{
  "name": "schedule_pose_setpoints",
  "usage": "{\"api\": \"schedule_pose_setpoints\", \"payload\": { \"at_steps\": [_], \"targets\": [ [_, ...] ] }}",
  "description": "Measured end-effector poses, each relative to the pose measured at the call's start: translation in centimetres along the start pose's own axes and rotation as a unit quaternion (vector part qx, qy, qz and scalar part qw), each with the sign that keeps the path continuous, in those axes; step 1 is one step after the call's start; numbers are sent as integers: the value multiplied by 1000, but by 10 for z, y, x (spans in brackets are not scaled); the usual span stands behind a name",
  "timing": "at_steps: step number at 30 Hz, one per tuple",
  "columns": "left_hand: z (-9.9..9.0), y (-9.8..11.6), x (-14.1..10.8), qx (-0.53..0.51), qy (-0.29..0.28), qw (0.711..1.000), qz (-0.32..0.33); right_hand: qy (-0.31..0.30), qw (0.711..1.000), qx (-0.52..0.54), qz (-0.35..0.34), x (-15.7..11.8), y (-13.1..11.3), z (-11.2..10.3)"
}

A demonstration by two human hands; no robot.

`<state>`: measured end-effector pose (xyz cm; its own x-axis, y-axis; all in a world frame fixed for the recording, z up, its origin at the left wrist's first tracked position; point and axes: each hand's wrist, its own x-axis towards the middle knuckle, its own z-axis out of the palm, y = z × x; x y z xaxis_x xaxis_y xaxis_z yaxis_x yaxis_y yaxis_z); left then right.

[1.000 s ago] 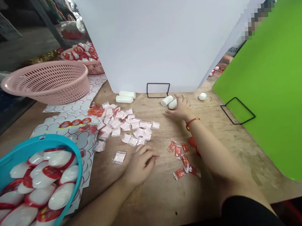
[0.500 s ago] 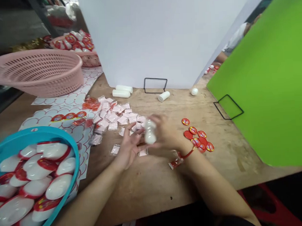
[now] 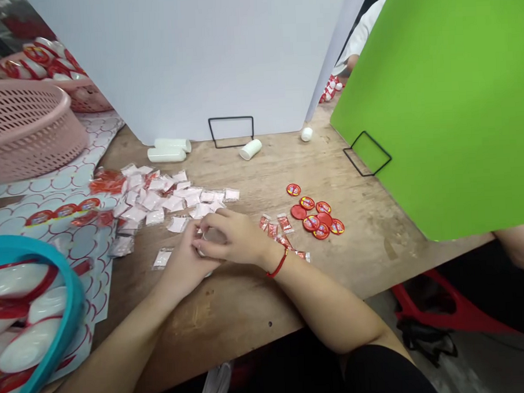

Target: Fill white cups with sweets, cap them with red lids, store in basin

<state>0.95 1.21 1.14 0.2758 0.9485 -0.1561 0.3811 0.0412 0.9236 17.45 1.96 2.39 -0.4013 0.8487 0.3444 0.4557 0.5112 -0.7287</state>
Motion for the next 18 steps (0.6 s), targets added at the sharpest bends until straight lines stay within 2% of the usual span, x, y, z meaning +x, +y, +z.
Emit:
{"api": "schedule_pose_setpoints", "payload": {
  "at_steps": [2, 4, 6, 8, 10, 12, 14, 16, 18],
  "targets": [
    [-1, 2, 0, -11, -29, 999, 19, 63, 995, 78, 27, 2, 5, -6],
    [-2, 2, 1, -50, -62, 997, 11, 135, 979, 136, 76, 4, 15, -17],
    [-3, 2, 2, -68, -67, 995, -7, 177, 969, 127, 119, 5, 28, -30],
    [-3, 1, 2, -51, -33, 998, 2, 164, 971, 103, 144, 6, 37, -37],
    [-2, 2, 2, -12, 9, 999, 40, 120, 971, 132, 158, 6, 38, -35],
    [-2, 3, 1, 26, 30, 996, 80, 79, 970, 168, 160, 6, 29, -25],
    [-4, 5, -1, 68, 45, 991, 107, 54, 973, 156, 161, 4, 17, -13],
    [-7, 7, -3, 105, 56, 986, 114, 47, 977, 135, 160, 3, 6, -5],
    [-10, 8, -3, 96, 47, 988, 112, 59, 974, 151, 159, 2, 0, 0]
  ]
}}
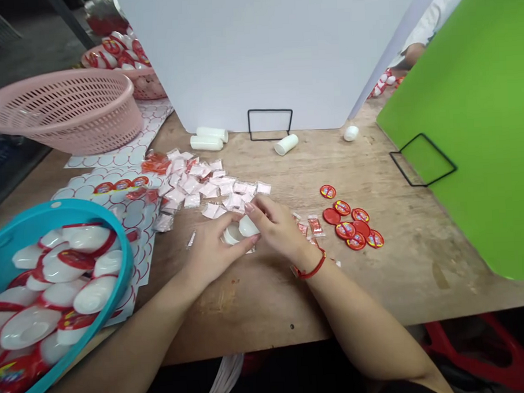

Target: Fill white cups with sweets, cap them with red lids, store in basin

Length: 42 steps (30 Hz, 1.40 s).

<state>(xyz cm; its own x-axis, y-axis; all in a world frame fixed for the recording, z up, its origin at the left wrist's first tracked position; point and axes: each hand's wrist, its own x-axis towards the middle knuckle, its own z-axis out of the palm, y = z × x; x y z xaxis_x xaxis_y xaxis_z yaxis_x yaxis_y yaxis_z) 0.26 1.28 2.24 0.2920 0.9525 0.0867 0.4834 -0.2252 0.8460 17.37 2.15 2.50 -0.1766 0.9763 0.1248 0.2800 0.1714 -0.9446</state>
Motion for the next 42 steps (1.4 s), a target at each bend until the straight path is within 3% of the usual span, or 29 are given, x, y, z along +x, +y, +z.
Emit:
{"api": "schedule_pose_setpoints", "payload": {
  "at_steps": [3, 5, 8, 10, 13, 15, 18, 20, 21, 23, 26, 28, 32, 35, 39, 42],
  "targets": [
    [0, -2, 2, -97, -23, 995, -10, 17, 997, 66, 25, 1, 0, 0],
    [3, -5, 4, -198, -43, 978, -58, 49, 994, 91, 45, 4, 2, -6],
    [8, -8, 7, -367, -77, 909, -182, 130, 990, 43, 26, 11, 11, -23],
    [8, -9, 9, -435, -103, 858, -255, 151, 985, -78, -1, 15, 20, -36],
    [6, -8, 12, -483, -189, 770, -372, 79, 958, -274, -8, 19, 34, -50],
    [3, -7, 13, -503, -233, 714, -428, 8, 939, -343, -8, 20, 40, -53],
    [0, -4, 12, -522, -257, 689, -432, -2, 913, -406, -35, 18, 39, -50],
    [0, -1, 8, -529, -255, 705, -397, 27, 919, -389, -61, 16, 32, -46],
    [0, 1, 5, -522, -245, 728, -372, 25, 933, -351, -72, 15, 27, -44],
    [2, 5, 0, -473, -196, 802, -309, -28, 965, -249, -78, 10, 15, -39],
    [8, 7, -5, -371, -124, 902, -182, -120, 976, -174, -57, 0, -2, -27],
    [12, 6, -7, -340, -99, 928, -118, -109, 975, -186, -52, -6, -9, -20],
    [14, 1, -7, -232, -32, 970, -66, -74, 977, -190, -63, -10, -13, -11],
    [12, -1, -5, -192, 5, 981, -34, -31, 986, -151, -62, -8, -11, -9],
    [10, -3, 1, -317, 11, 946, -62, 119, 992, -30, -20, -1, -2, -23],
    [12, -7, 4, -352, 36, 930, -95, 187, 975, -118, -31, 9, 14, -43]
  ]
}}
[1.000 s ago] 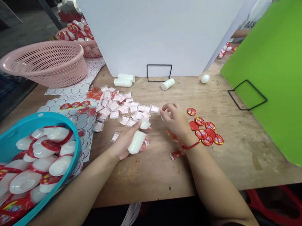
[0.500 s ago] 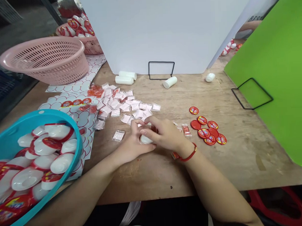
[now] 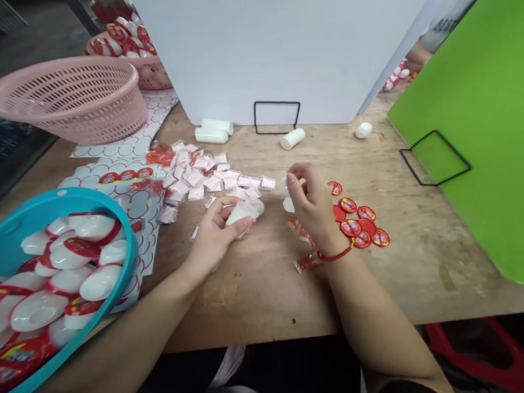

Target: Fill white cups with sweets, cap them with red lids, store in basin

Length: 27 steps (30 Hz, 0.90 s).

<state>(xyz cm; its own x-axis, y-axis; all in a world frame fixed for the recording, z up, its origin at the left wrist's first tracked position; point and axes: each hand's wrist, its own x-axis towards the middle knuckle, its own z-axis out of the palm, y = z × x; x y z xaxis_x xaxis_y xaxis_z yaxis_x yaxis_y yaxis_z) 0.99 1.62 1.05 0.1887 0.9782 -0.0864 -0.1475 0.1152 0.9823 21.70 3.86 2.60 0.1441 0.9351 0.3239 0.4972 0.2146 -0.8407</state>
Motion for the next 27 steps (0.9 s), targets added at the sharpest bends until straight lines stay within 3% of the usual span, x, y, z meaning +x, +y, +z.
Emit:
{"api": "schedule_pose_setpoints", "payload": {
  "at_steps": [3, 5, 10, 13, 17, 23, 27],
  "targets": [
    [-1, -5, 2, 19, 2, 1000, 2, -30, 990, -133, -27, 12, 23, -3],
    [-1, -7, 2, 28, -10, 1000, 3, -79, 984, -159, -36, 14, 33, 1],
    [2, -6, 1, -26, 13, 999, -25, -169, 958, -207, -107, 6, 27, 8],
    [3, -7, 1, -27, 18, 999, -29, -185, 957, -169, -147, -1, 11, 8],
    [4, -8, -2, -34, -24, 998, -50, -229, 946, -97, -207, -11, -9, 13],
    [8, 2, -5, -95, -37, 990, -93, -241, 951, 68, -182, -18, -14, 15],
    [6, 7, -1, -136, -10, 975, -176, -150, 977, 101, -111, -12, -9, 2]
  ]
}}
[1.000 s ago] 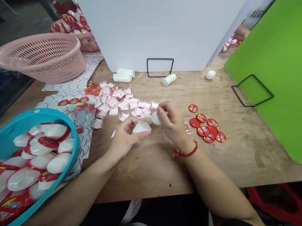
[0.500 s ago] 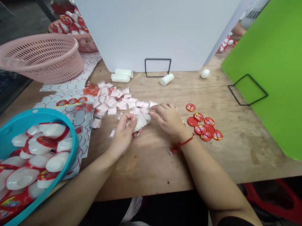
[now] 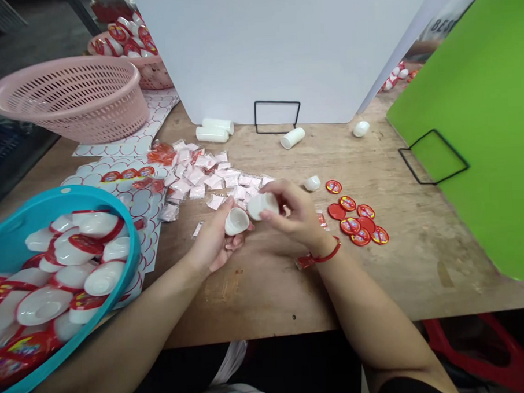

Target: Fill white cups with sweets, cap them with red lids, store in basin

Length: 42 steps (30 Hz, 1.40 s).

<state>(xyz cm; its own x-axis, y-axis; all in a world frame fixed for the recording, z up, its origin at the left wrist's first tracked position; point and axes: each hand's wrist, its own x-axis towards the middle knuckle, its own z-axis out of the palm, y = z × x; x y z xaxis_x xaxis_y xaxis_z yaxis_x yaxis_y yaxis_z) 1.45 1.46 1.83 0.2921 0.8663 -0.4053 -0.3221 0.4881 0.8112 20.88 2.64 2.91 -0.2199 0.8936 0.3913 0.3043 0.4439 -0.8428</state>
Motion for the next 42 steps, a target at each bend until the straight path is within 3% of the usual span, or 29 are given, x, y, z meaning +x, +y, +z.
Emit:
{"api": "schedule_pose_setpoints", "payload": {
  "at_steps": [2, 4, 9, 12, 15, 18, 21, 24, 26, 27, 29, 32, 34, 36, 38, 42],
  "targets": [
    [-2, -1, 3, -1, 26, 1000, 11, 42, 998, -4, 43, 3, 4, -10],
    [-4, -4, 6, 3, 36, 997, 66, 33, 997, -11, 70, 5, 10, -16],
    [-6, -7, 6, 77, -22, 987, 136, -10, 994, 66, 83, 6, 14, -6],
    [-6, -2, 0, 198, -36, 955, 219, -27, 982, 143, 120, 6, 6, 4],
    [-6, 4, -6, 290, -12, 909, 299, -53, 962, 210, 165, 6, -1, 9],
    [-9, 8, -9, 313, -2, 897, 313, -69, 944, 249, 203, 6, -5, 10],
    [-14, 10, -6, 265, 33, 925, 272, -18, 941, 260, 218, 8, -6, 4],
    [-18, 12, 0, 275, 63, 924, 258, 68, 972, 134, 182, 12, 4, -16],
    [-19, 10, 4, 359, 63, 883, 296, 106, 982, -57, 148, 15, 17, -32],
    [-20, 8, 5, 403, 59, 856, 318, 107, 973, -154, 137, 16, 25, -40],
    [-20, 3, 6, 479, 37, 807, 343, 58, 947, -286, 135, 16, 40, -51],
    [-20, -3, 5, 578, -1, 746, 331, -62, 927, -335, 159, 14, 54, -58],
    [-19, -4, 3, 616, -14, 721, 316, -46, 918, -361, 158, 13, 59, -57],
    [-17, -3, 1, 610, -10, 727, 315, 32, 907, -388, 160, 15, 66, -55],
    [-17, -3, 0, 557, 2, 757, 342, 83, 894, -396, 190, 18, 74, -53],
    [-21, -13, 6, 314, 13, 868, 384, 62, 883, -389, 253, 28, 89, -52]
  ]
}}
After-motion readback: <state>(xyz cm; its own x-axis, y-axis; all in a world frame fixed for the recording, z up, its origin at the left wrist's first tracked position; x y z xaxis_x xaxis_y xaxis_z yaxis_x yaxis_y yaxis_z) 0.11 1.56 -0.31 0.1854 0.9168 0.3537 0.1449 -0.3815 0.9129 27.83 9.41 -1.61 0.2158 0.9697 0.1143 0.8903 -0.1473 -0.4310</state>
